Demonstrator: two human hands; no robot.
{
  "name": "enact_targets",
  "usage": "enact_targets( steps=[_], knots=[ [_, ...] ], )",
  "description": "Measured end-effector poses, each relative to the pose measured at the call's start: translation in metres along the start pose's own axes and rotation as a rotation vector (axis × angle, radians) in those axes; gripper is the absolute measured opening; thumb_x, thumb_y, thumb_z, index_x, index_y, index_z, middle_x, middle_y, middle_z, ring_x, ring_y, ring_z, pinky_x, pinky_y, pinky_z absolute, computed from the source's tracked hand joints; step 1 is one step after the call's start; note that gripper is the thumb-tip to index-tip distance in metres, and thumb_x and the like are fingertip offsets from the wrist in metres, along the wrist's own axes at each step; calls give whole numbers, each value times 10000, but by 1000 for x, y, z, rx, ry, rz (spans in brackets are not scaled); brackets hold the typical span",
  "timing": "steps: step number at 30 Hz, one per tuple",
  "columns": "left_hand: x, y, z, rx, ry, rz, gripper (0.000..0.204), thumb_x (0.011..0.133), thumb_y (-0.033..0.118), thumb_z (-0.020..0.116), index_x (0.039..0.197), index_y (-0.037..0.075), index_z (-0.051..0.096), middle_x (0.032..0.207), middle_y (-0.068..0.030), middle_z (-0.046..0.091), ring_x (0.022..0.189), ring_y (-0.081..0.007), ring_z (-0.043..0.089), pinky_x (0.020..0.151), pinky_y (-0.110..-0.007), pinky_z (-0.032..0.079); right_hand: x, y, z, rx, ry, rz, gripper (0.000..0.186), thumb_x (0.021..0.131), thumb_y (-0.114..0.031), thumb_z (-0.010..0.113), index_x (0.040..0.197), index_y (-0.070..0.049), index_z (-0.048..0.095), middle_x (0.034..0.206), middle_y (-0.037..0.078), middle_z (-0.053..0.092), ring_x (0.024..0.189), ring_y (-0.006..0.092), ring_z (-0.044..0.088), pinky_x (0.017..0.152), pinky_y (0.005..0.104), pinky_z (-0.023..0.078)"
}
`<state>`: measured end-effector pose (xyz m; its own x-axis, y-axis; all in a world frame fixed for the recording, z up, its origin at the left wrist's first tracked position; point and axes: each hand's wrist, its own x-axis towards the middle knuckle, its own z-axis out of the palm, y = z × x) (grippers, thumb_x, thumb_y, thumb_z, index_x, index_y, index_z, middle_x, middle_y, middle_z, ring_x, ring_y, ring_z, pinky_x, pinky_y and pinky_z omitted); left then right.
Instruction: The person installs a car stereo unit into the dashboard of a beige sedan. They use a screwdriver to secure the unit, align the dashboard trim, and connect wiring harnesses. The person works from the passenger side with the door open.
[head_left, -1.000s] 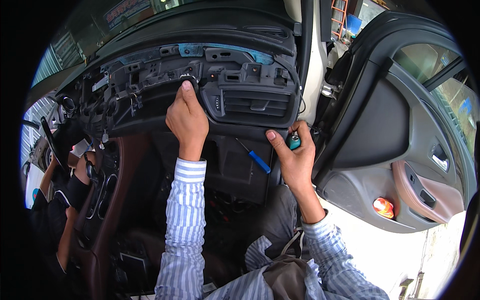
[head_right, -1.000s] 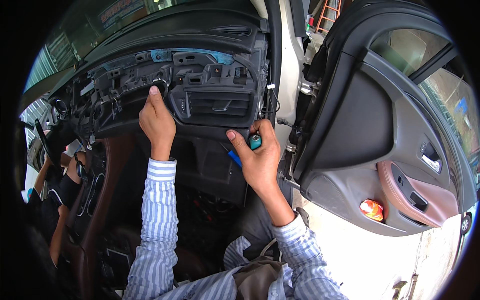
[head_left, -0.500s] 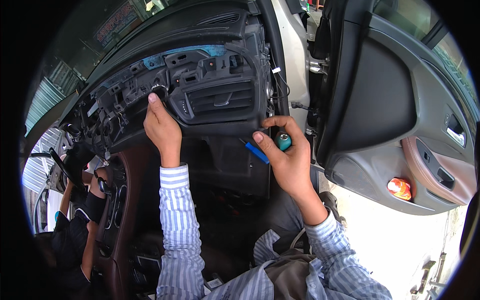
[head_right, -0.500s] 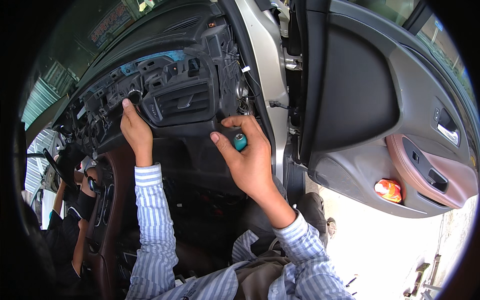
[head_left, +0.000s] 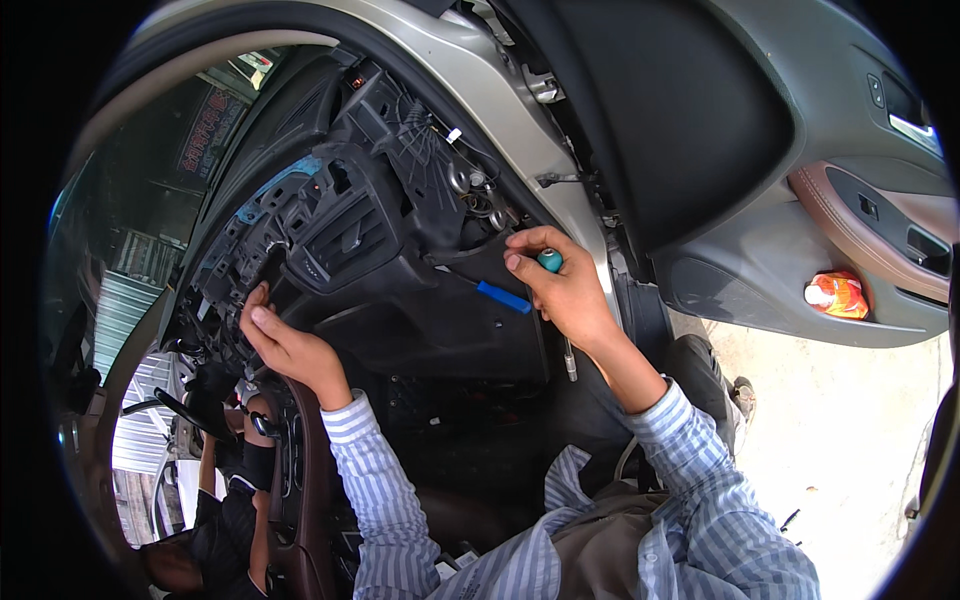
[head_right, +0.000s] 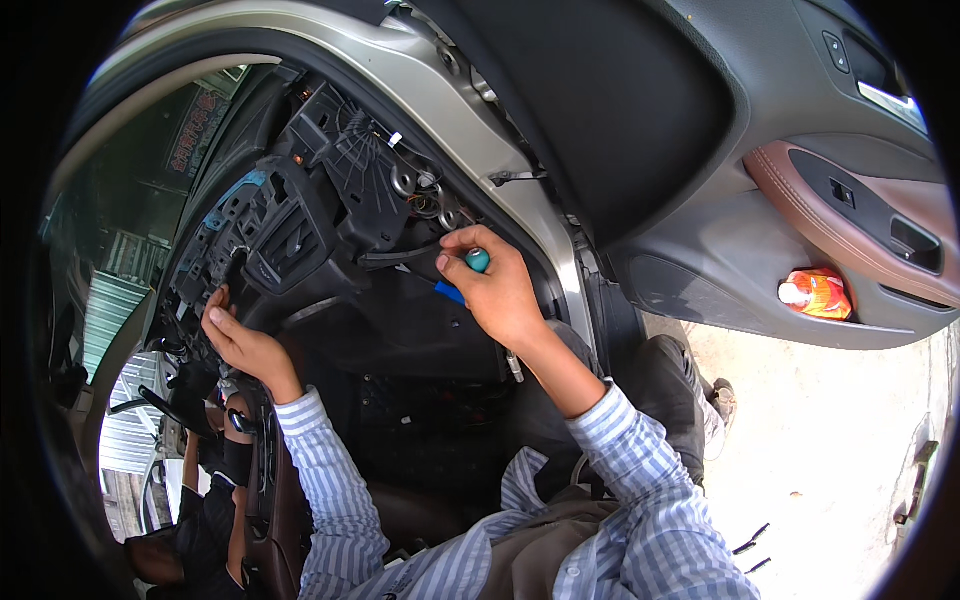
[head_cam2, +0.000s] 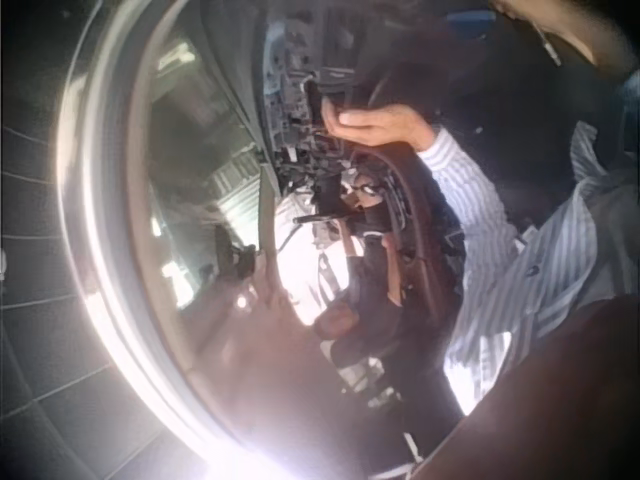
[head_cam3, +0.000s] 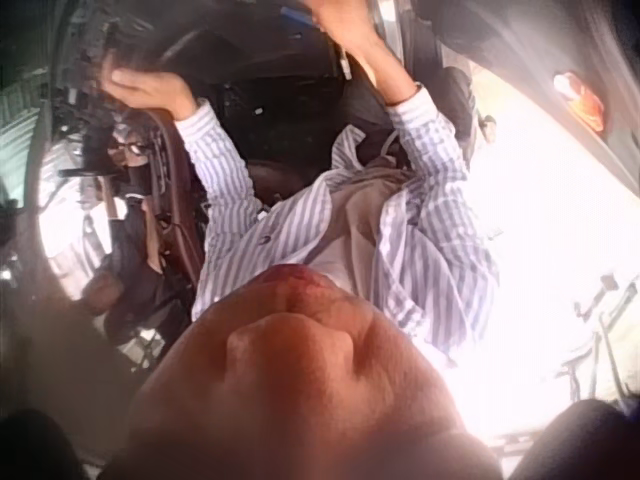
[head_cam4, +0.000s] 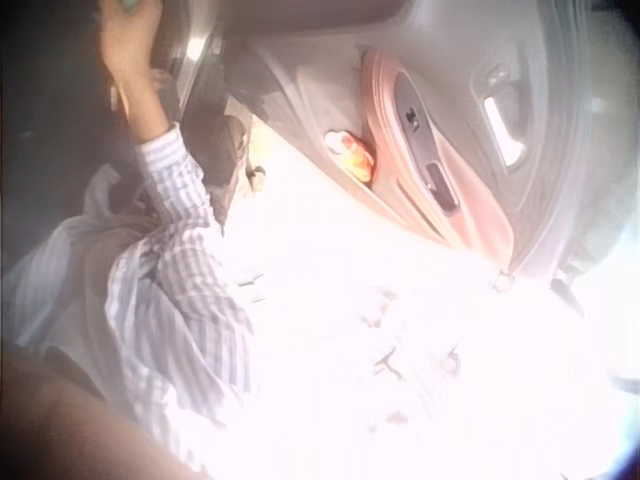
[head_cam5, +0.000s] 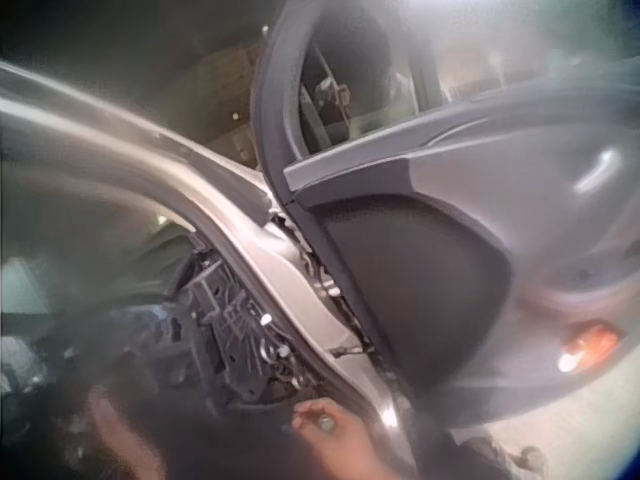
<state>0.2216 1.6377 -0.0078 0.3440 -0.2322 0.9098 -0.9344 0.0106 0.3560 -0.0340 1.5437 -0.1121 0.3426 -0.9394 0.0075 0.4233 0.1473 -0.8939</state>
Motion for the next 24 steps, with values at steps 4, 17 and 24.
enact_targets(
  steps=[4,17,24],
  knots=[
    [-53,67,13,-40,-228,298,425,1058,217,359,1184,-101,611,1220,-220,626,1168,-356,596,1046,-454,446,-35,29,9,111,-84,133,148,936,-120,693,1027,-12,649,841,-2,620,645,60,528,582,232,439],
    [-74,69,30,189,-260,300,429,1077,239,354,1244,-75,594,1239,-185,579,1176,-302,549,1042,-424,406,-128,172,58,-417,-723,-440,288,788,-104,705,1033,-31,571,934,122,634,929,324,658,768,421,553],
    [-76,63,28,233,-269,312,444,1084,234,323,1290,-78,564,1288,-189,556,1227,-294,531,1078,-409,393,-129,308,67,-926,-948,-176,206,864,-124,602,1033,-29,670,1034,155,697,959,319,688,801,430,561]
  ],
)
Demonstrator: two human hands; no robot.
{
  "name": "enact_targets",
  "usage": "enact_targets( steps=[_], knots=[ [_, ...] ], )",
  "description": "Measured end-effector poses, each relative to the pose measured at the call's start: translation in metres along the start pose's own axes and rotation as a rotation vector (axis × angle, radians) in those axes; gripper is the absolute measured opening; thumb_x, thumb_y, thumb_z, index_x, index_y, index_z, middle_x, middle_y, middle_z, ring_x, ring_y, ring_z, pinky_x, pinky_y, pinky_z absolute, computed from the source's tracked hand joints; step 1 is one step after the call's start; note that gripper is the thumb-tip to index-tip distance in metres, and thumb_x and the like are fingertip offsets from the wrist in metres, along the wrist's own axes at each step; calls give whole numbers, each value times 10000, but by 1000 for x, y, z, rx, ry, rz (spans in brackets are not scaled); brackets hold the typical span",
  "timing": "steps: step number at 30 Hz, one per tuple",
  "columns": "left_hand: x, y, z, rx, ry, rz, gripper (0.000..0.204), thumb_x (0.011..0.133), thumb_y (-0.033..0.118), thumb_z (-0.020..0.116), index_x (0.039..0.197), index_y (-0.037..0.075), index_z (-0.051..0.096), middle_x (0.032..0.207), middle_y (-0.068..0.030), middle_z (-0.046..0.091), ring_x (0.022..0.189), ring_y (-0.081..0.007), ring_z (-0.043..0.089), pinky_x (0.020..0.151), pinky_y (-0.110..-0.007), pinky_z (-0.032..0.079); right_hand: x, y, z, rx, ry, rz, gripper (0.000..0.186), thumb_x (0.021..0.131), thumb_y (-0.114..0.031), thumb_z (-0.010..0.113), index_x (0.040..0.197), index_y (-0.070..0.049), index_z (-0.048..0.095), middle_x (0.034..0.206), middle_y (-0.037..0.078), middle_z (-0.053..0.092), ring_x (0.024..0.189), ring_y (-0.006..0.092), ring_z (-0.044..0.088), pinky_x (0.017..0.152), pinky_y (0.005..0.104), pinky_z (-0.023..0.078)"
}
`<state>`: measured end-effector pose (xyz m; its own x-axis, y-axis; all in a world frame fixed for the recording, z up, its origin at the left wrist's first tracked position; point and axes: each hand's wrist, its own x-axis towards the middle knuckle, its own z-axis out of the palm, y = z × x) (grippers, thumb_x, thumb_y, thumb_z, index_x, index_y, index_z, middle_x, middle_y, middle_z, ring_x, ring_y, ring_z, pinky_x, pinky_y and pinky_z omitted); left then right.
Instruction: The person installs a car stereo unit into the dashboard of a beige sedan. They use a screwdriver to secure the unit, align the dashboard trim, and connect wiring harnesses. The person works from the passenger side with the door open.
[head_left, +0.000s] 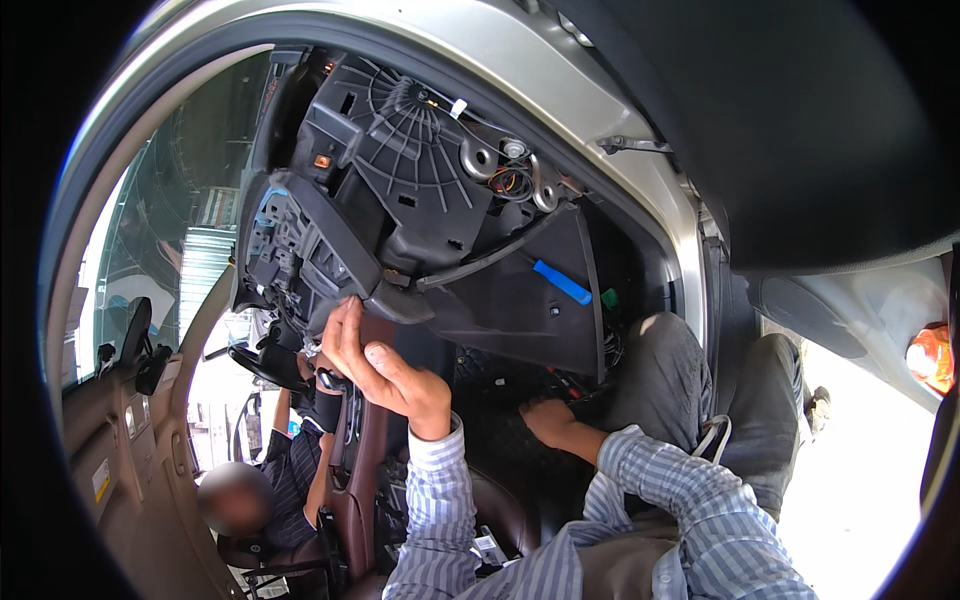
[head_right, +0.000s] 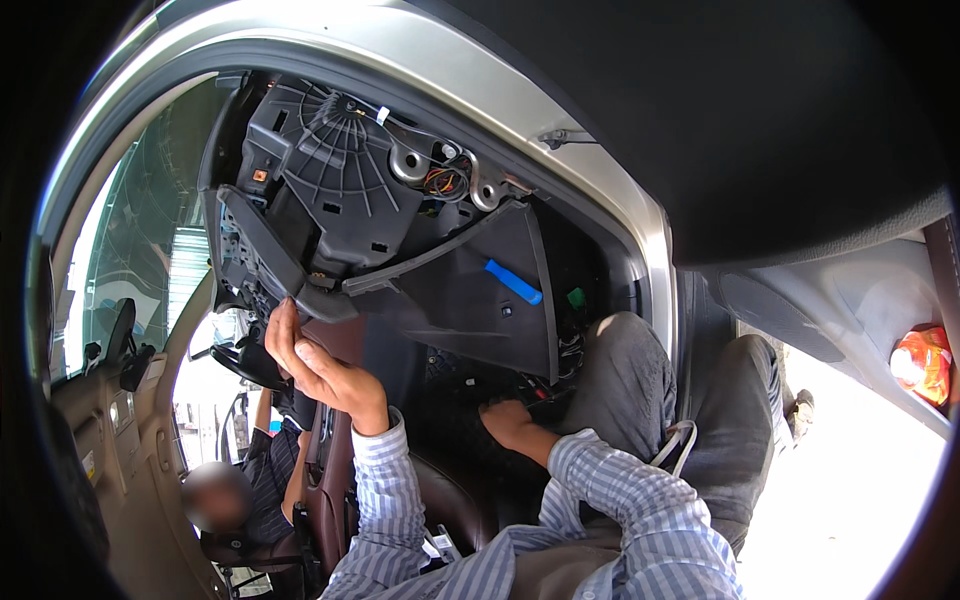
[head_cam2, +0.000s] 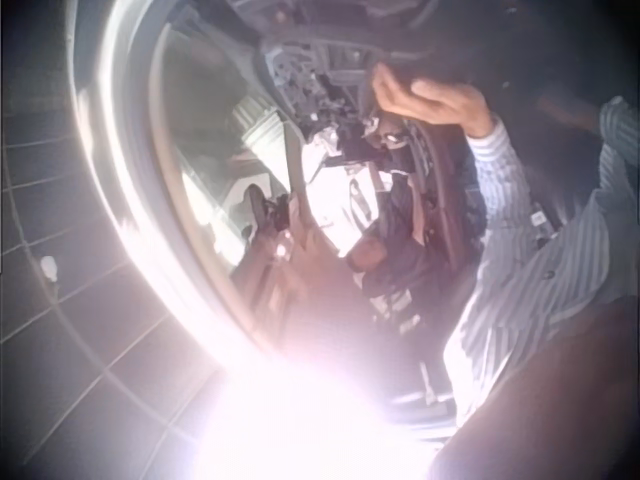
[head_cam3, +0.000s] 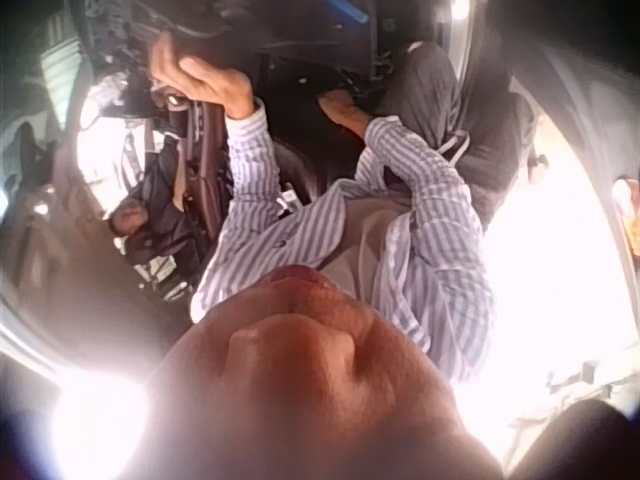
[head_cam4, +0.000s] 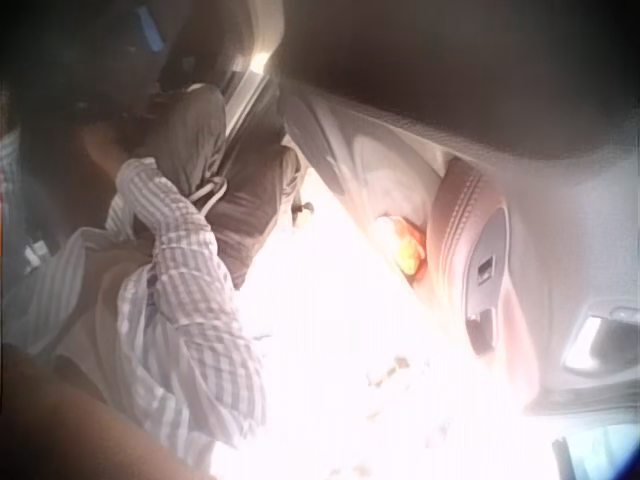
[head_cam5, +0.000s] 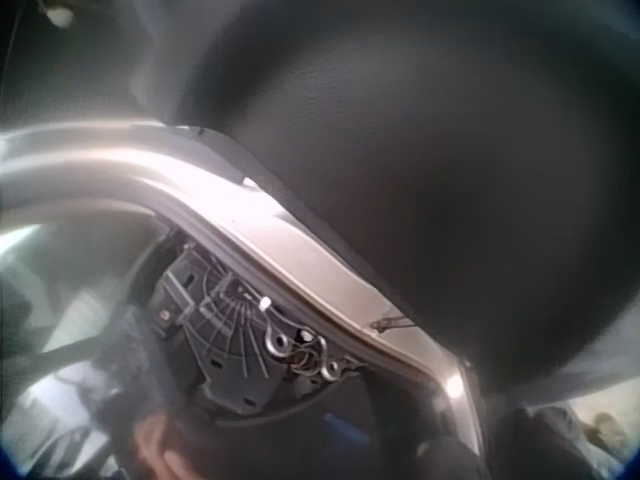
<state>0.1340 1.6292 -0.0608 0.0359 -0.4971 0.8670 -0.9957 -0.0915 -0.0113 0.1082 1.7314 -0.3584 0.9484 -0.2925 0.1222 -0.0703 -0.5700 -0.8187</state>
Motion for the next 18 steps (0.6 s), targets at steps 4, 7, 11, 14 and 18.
enact_targets(
  steps=[4,7,11,14,18],
  knots=[
    [-8,-4,-4,-152,51,-174,457,1094,258,302,1330,-59,531,1333,-185,553,1275,-278,520,1090,-411,395,18,18,37,-14,-277,217,242,907,-136,544,1013,-59,748,1129,165,717,1063,330,683,845,486,543],
    [-11,17,2,-442,159,-447,465,1102,305,309,1358,-27,510,1368,-169,552,1307,-260,509,1093,-409,405,36,41,68,-46,-260,282,284,918,-130,528,1061,-73,767,1191,160,712,1119,339,668,894,558,501],
    [-22,12,-26,-1134,118,-1043,522,1070,418,432,1384,3,475,1400,-161,541,1334,-287,490,1143,-461,375,39,37,63,-63,-258,337,263,918,-131,536,1079,-58,731,1112,186,723,1024,374,692,868,508,532],
    [-12,15,-31,-1526,36,-1266,568,1047,431,485,1388,-23,454,1393,-174,544,1341,-315,480,1173,-485,343,28,24,43,-105,-229,247,273,924,-188,577,1135,-50,680,1084,190,716,1031,398,674,873,490,530],
    [-3,15,-28,-1891,58,-1374,515,1053,380,488,1351,-40,488,1443,-198,495,1387,-347,435,1178,-486,347,0,0,3,158,-83,82,332,906,-271,648,1132,-28,634,1020,176,700,1007,387,661,845,466,533]
  ],
)
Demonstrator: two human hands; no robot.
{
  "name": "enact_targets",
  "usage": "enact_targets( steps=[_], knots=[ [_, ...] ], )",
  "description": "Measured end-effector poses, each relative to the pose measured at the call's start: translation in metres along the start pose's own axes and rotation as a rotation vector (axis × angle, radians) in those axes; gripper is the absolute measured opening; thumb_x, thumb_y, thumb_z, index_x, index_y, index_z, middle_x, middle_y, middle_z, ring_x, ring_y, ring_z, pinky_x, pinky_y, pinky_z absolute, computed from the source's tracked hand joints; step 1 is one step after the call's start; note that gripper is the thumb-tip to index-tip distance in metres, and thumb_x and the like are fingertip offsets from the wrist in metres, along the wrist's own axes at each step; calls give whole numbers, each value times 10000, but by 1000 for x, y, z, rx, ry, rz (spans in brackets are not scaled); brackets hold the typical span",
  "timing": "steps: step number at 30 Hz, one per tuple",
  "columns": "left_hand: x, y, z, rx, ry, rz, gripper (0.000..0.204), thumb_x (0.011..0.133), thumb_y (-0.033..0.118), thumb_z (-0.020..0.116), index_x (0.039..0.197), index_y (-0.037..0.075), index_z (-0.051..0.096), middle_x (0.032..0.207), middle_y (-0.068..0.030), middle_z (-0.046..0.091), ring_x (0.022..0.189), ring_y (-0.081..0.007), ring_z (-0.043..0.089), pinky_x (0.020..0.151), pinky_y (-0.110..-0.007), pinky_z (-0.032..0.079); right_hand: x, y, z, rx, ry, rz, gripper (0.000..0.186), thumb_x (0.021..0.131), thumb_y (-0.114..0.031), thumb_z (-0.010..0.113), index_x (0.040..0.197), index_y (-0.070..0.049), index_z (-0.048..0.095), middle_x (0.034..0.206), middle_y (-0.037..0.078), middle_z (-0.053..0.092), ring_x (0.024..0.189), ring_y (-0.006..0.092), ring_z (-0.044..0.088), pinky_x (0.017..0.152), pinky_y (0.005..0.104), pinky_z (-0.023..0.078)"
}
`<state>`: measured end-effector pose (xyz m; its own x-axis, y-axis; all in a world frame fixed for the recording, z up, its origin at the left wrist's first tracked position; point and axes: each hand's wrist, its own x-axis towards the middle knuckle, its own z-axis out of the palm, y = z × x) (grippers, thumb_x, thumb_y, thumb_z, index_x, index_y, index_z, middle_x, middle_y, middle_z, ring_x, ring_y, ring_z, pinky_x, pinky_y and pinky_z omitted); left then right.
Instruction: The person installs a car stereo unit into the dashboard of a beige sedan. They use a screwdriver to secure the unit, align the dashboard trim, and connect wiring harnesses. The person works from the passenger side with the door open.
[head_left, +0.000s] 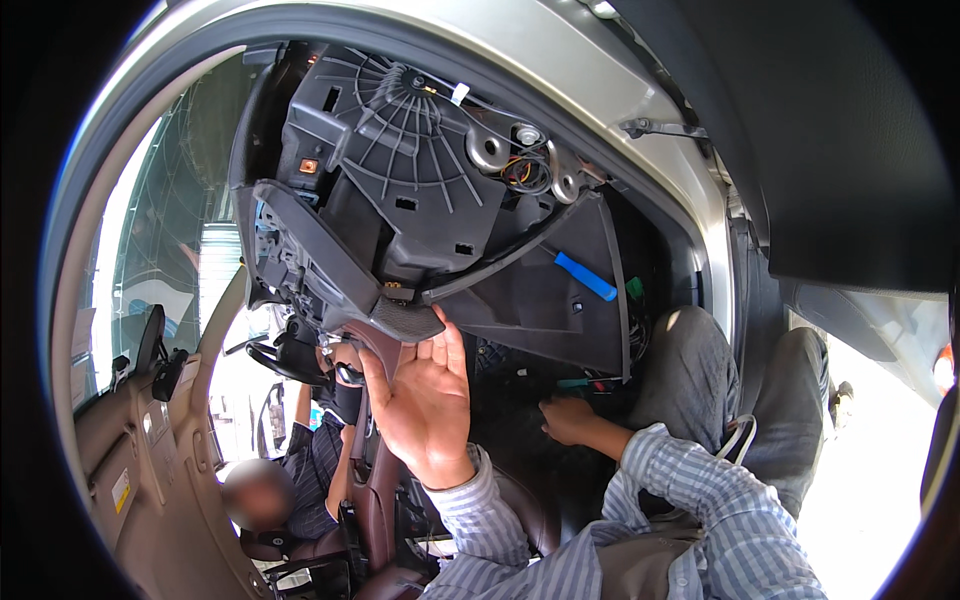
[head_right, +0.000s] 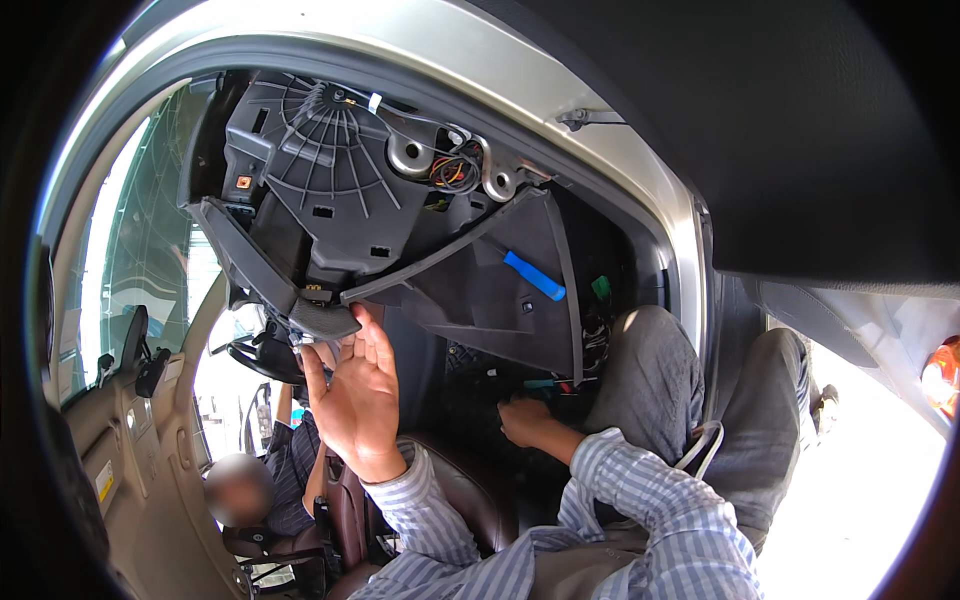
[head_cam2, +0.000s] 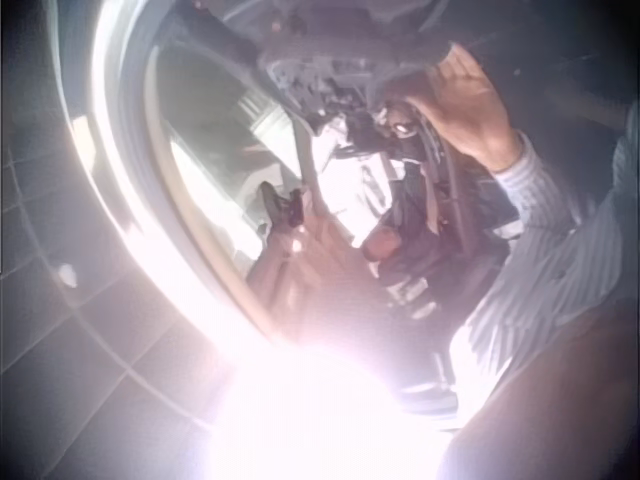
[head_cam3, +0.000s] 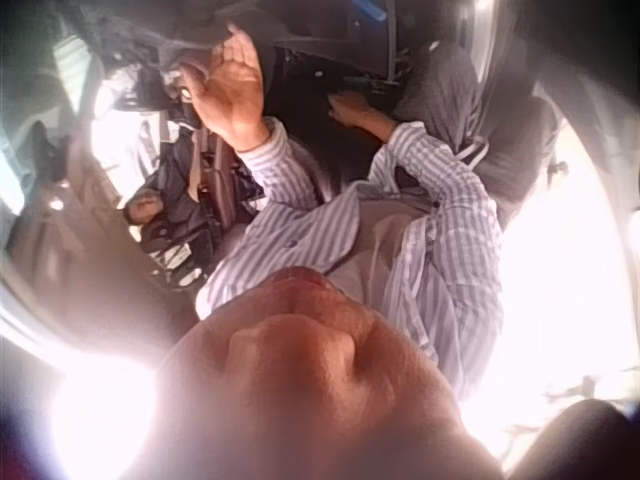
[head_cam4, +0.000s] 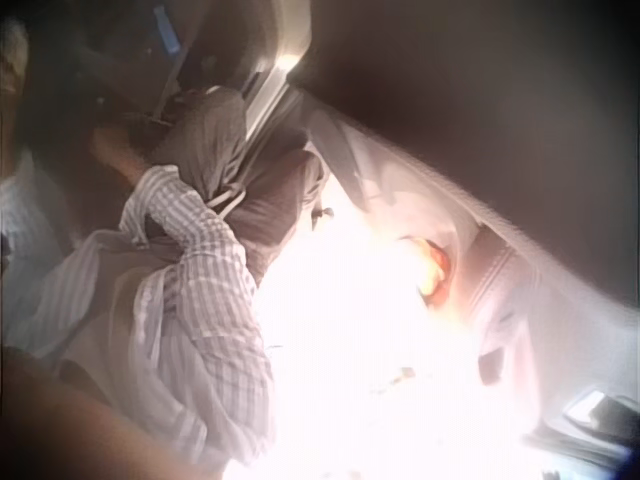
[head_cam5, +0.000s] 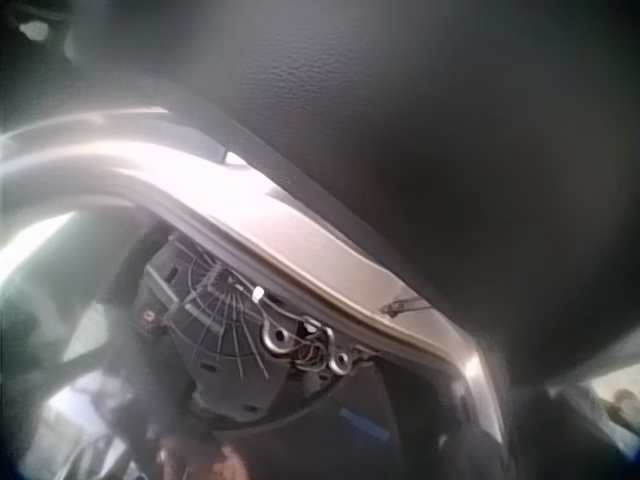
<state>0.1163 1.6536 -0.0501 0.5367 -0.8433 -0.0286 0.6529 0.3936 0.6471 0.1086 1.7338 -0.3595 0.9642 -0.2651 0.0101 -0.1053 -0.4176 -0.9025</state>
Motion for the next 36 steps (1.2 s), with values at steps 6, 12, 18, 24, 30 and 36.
enact_targets(
  steps=[6,12,18,24,30,36],
  knots=[
    [23,7,-1,-21,106,25,501,994,422,556,1276,9,594,1250,-161,561,1196,-319,473,1065,-453,442,-67,-31,-79,362,-59,-10,346,887,-315,689,1069,-23,645,1056,164,694,956,351,678,811,456,540],
    [36,8,1,51,149,96,474,983,451,552,1200,39,637,1161,-122,602,1016,-289,489,898,-432,439,-80,-109,-216,683,498,-203,281,905,-207,687,1113,-38,603,1045,125,679,860,299,697,703,381,550],
    [38,30,-34,424,113,9,620,1013,573,438,1375,82,550,1329,-89,617,1219,-278,519,1025,-479,405,-43,-143,-272,451,1000,-493,456,888,-189,695,1262,-12,504,1031,177,604,784,311,687,672,407,580],
    [28,43,-35,449,-1,63,593,1051,517,375,1411,59,487,1358,-115,589,1208,-274,546,1045,-422,425,-38,-189,-269,362,1168,-380,461,870,-205,721,1221,21,527,866,159,550,634,281,658,501,356,540],
    [48,21,-39,393,-117,163,567,1089,462,312,1446,37,423,1386,-142,562,1198,-270,574,1065,-366,444,-30,-192,-283,299,1235,-242,355,820,-236,762,977,-27,522,793,123,586,581,293,665,494,377,536],
    [53,22,-36,382,96,179,656,1046,576,358,1381,29,498,1358,-121,578,1195,-259,567,1066,-351,459,-33,-198,-286,70,1113,-169,386,847,-249,761,1012,-7,510,821,183,620,610,368,674,484,423,532]
  ],
)
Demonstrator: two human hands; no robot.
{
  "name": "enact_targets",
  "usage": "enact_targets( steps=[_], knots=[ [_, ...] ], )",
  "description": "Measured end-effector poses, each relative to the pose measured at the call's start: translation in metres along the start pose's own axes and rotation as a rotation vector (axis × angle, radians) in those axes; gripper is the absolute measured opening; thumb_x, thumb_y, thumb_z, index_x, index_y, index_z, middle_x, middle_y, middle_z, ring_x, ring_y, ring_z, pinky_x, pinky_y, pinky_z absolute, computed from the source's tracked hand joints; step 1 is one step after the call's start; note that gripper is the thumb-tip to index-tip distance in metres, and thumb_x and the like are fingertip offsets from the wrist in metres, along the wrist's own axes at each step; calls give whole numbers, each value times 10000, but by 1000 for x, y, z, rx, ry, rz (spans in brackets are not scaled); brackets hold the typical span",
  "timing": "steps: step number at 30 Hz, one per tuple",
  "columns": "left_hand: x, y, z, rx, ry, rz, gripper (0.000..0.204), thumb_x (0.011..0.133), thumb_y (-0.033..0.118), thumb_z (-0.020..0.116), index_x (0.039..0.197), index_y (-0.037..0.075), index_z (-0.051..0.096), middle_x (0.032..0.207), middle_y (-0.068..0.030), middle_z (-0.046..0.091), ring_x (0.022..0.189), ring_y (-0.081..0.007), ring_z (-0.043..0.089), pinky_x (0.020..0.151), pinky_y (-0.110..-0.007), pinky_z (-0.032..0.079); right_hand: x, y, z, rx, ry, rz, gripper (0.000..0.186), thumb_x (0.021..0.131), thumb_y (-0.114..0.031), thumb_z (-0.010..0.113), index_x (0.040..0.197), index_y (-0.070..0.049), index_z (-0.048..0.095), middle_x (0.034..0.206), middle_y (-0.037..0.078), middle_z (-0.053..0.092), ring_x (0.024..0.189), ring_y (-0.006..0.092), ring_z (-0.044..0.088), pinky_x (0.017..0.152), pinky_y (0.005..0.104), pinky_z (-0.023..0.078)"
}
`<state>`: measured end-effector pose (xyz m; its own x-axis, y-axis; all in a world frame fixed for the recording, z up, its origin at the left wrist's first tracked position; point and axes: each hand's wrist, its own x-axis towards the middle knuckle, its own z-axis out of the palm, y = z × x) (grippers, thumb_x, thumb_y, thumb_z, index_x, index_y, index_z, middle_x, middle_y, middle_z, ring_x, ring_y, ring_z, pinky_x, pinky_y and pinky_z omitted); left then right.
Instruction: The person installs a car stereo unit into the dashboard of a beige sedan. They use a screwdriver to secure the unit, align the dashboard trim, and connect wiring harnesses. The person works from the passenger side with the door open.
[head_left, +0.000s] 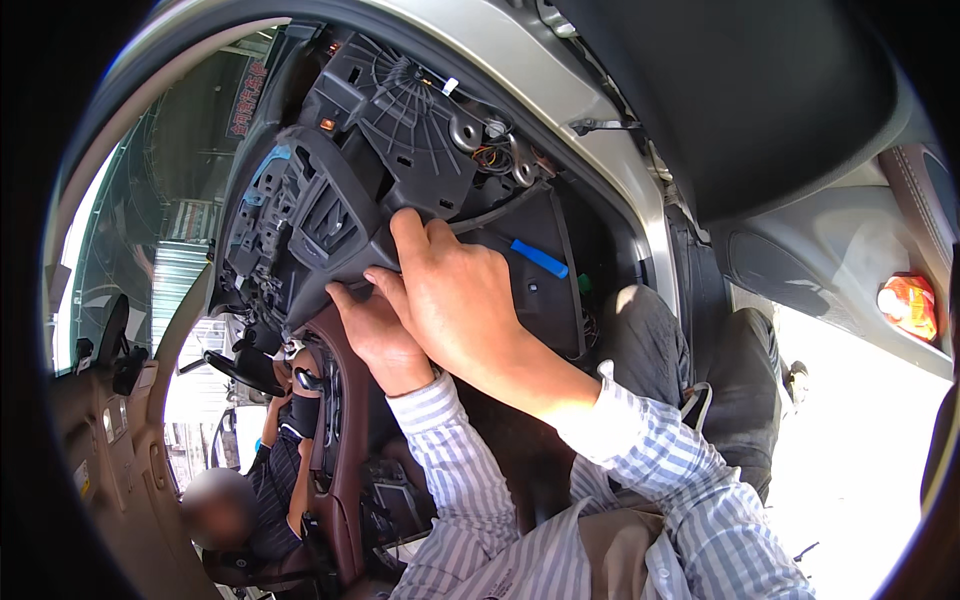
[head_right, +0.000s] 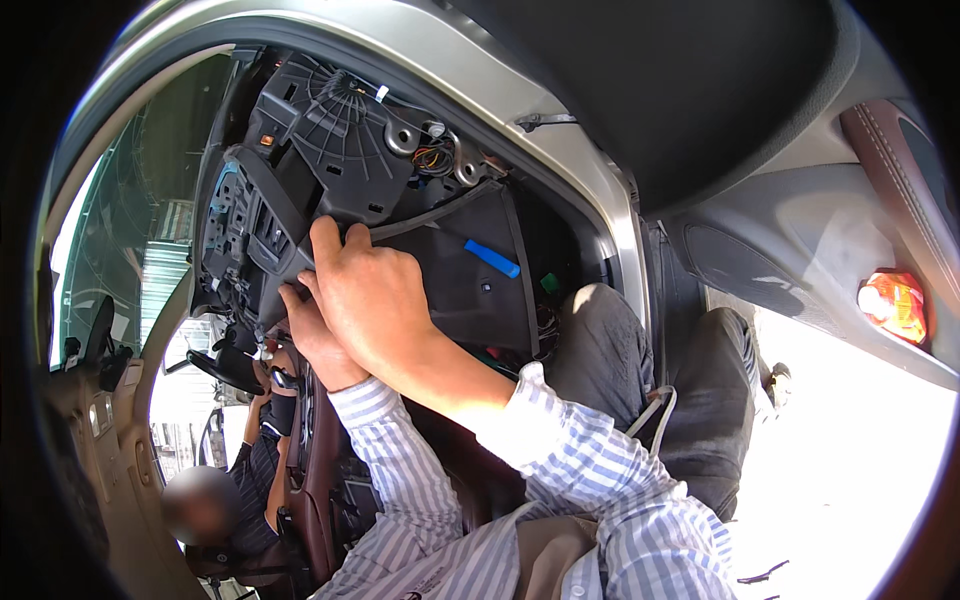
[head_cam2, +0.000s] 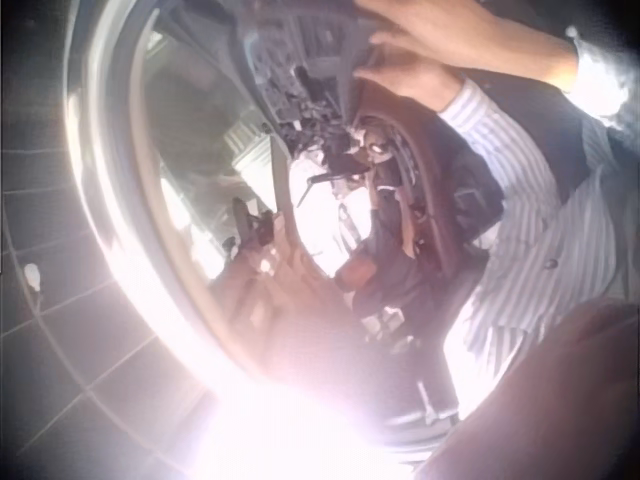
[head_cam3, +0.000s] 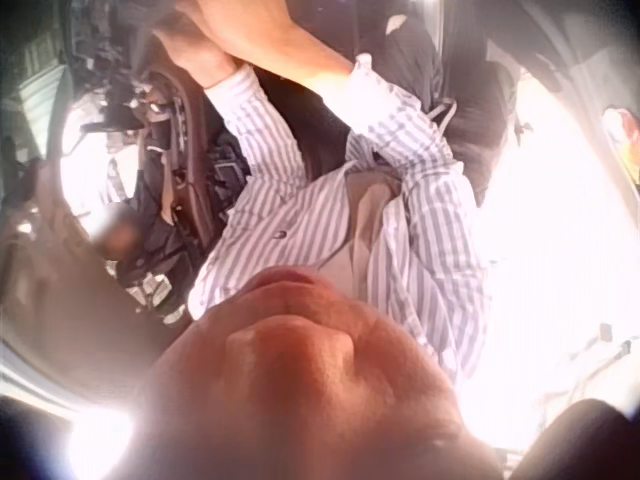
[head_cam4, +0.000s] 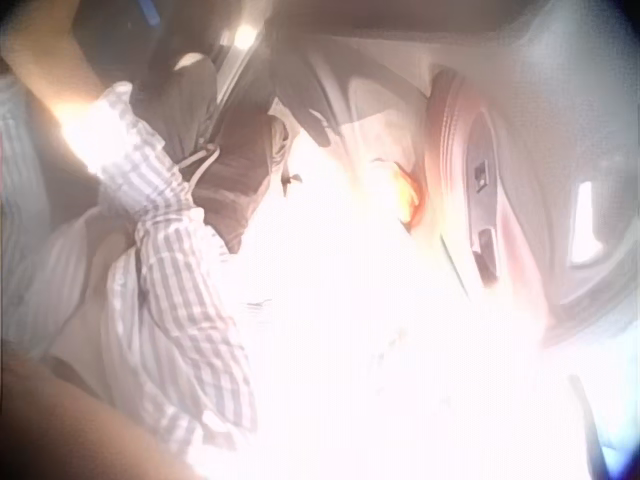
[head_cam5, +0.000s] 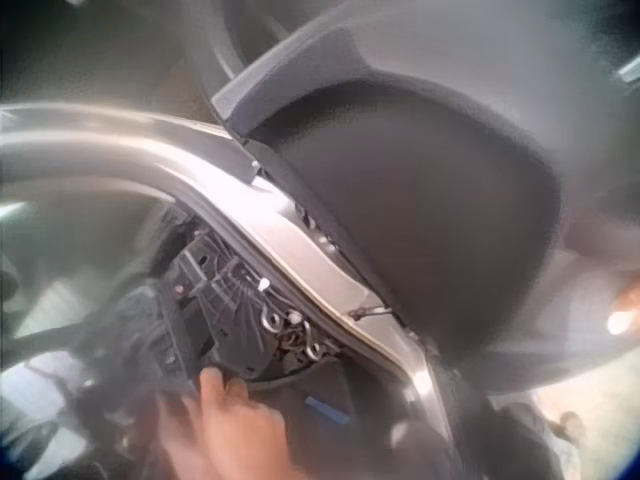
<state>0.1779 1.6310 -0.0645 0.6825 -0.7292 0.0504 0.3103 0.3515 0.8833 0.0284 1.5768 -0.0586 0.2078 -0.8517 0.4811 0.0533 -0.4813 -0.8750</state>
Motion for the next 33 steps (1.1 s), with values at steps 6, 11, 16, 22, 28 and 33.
enact_targets(
  steps=[6,11,16,22,28,33],
  knots=[
    [7,-5,18,-123,169,-105,809,963,743,335,1321,47,539,1262,-141,617,1075,-264,599,1021,-382,479,1,-3,8,-84,46,-8,340,863,-222,741,989,-3,513,789,216,641,677,408,682,558,480,538],
    [18,-10,30,-369,182,-265,861,938,794,282,1331,73,542,1258,-134,624,1071,-293,612,984,-404,512,2,-8,7,-163,53,-1,342,880,-244,728,998,2,522,812,242,667,721,428,685,612,511,535],
    [22,-10,25,-498,57,-247,944,905,823,312,1274,-22,511,1148,-170,618,959,-282,622,857,-378,588,3,-17,3,-163,4,45,383,888,-286,724,1012,5,509,858,239,683,806,452,678,665,525,518],
    [13,-12,41,-360,167,-301,967,840,910,229,1298,138,586,1170,-76,665,927,-214,620,738,-311,518,7,-18,-3,-180,-39,75,430,896,-335,724,1068,13,539,808,251,680,803,466,675,673,517,512],
    [7,-17,31,-412,116,-264,906,862,886,260,1282,152,586,1057,-73,669,787,-183,584,633,-291,464,2,-23,-4,-273,-83,38,431,885,-363,735,989,-5,518,759,236,653,771,455,665,653,504,492],
    [11,-15,39,-430,221,-316,872,873,862,307,1013,63,627,742,-57,574,603,-171,489,575,-286,445,11,-22,-3,-313,-123,22,396,909,-336,715,942,-2,504,683,209,635,701,422,663,620,494,492]
  ],
)
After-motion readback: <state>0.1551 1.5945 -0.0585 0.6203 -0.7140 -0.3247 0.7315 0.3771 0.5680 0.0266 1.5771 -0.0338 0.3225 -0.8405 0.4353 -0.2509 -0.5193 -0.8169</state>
